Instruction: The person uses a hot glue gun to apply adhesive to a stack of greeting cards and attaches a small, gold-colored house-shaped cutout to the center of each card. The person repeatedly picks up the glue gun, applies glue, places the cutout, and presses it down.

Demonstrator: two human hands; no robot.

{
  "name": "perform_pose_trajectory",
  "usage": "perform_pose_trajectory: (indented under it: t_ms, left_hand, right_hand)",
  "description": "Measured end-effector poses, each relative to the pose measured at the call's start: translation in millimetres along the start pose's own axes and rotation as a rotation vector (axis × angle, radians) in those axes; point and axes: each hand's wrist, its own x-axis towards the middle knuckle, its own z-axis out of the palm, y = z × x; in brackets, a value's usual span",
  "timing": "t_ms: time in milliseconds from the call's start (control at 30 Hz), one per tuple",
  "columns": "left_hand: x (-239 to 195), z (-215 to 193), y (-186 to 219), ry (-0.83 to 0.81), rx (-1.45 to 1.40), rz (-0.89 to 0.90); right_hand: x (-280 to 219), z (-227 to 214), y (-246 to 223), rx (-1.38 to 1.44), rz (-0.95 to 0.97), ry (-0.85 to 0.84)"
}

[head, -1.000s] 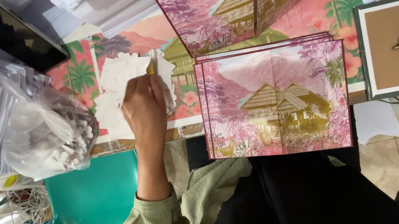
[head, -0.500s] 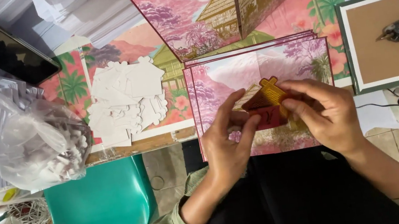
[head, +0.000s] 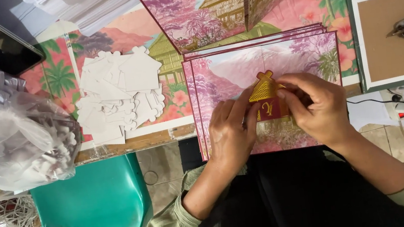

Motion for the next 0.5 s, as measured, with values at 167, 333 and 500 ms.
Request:
perform_pose_trajectory:
  t_ms: [167, 333, 500]
  left_hand:
    - [-5, 7, -6, 0.015, 0.094, 0.076]
    - [-11, 11, -9, -0.010, 0.236, 0.108]
    - [-11, 7, -7, -0.040, 0.233, 0.120]
  right_hand:
    - [-2, 0, -3, -0.021, -0.051, -0.030]
    - [-15, 9, 24, -0.271, -0.134, -0.002]
    - [22, -16, 52, -0.404, -0.126, -0.069]
